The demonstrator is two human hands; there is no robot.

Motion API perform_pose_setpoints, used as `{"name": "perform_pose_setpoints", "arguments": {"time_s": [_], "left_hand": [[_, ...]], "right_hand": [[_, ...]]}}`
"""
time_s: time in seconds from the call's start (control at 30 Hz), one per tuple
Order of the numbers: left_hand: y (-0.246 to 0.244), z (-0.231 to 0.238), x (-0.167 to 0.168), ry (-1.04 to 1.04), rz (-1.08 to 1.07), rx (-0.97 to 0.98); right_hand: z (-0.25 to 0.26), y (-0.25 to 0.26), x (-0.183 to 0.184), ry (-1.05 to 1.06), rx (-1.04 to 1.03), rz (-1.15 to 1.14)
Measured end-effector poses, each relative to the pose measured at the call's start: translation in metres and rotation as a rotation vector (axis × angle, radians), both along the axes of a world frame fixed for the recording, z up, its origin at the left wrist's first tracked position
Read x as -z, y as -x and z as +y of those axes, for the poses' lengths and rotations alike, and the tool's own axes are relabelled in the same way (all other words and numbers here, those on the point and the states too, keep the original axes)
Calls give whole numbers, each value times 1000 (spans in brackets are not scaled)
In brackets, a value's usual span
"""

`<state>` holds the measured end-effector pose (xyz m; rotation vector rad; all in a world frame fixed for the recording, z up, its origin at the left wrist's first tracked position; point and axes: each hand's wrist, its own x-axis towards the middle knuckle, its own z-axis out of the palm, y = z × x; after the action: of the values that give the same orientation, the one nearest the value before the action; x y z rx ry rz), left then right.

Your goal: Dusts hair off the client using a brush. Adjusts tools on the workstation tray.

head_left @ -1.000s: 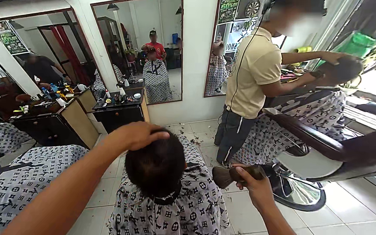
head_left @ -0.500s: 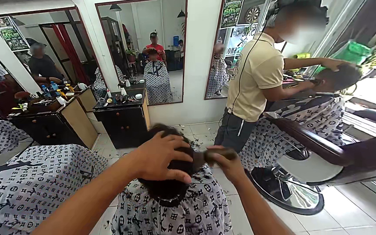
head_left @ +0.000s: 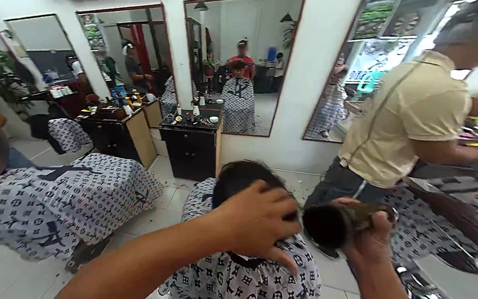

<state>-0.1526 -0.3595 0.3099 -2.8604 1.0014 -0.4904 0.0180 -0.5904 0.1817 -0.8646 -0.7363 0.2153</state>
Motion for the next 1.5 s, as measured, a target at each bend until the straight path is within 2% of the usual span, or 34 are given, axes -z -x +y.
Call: {"name": "perform_pose_setpoints", "arguments": {"time_s": [0.03,0.07,0.1,0.13,0.2,0.27,0.3,0.37,0.4,0.43,0.5,0.53,0.57,0.63,0.67,0.7,0.77,0.8,0.83,0.93,0.97,1.0,1.03,1.1,1.13,1.17,1.2,1.27,1.33,1.4,1.47,1.5], "left_hand": [[-6,4,1,-19,81,68],[-11,10,0,-7,138,50],[-13,16,-3,19,188,-38],[-14,24,-6,71,204,-156],[-12,40,-11,211,181,-407],[-3,47,-8,299,94,-507],[3,45,-4,315,35,-495],[12,30,14,304,-96,-424],[14,19,26,283,-149,-393],[16,7,38,270,-202,-379],[15,-13,61,298,-324,-425],[16,-22,72,350,-359,-486],[16,-30,82,422,-379,-561],[15,-39,97,607,-422,-695],[15,-43,104,703,-442,-747],[15,-46,110,788,-466,-786],[14,-52,122,930,-513,-834],[16,-57,126,995,-526,-858],[19,-61,130,1063,-527,-886],[24,-70,139,1263,-470,-968],[25,-72,141,1328,-460,-973],[26,-74,141,1388,-451,-975],[26,-78,141,1450,-446,-976],[27,-84,144,1538,-456,-957],[27,-85,147,1563,-473,-945],[27,-86,151,1581,-501,-934],[26,-86,155,1596,-551,-927],[23,-86,172,1639,-693,-899],[18,-88,197,1662,-798,-899],[12,-94,224,1594,-785,-912],[10,-97,251,1306,-788,-907],[11,-97,261,1131,-806,-898]], "right_hand": [[6,-5,5,116,101,-15],[13,-10,9,284,248,-44],[18,-14,14,433,356,-72],[19,-17,21,474,387,-75],[6,-18,34,264,219,9],[-7,-12,43,118,2,49],[-7,-10,48,160,17,13],[-4,-15,57,353,191,-162],[-4,-18,60,372,236,-198],[-5,-19,60,278,217,-131],[-3,-16,48,-17,52,79],[-4,-15,47,-72,-31,41],[-5,-18,51,-35,-99,-121],[-3,-27,59,176,-163,-505],[-2,-31,60,236,-182,-554],[0,-37,60,214,-189,-483],[5,-46,50,32,-115,-142],[7,-48,41,-32,-74,-48],[9,-47,35,-41,-88,-73],[10,-34,34,87,-409,-480],[11,-30,38,109,-456,-503],[11,-29,44,122,-412,-413],[12,-29,51,118,-273,-232],[17,-31,59,84,151,141],[17,-29,63,59,311,206],[13,-22,70,14,374,156],[5,-9,78,-28,337,25],[-8,24,89,-4,133,-298],[-11,38,94,44,40,-539],[0,18,86,84,142,-451],[13,-17,65,139,368,-234],[13,-31,57,151,441,-210]]}}
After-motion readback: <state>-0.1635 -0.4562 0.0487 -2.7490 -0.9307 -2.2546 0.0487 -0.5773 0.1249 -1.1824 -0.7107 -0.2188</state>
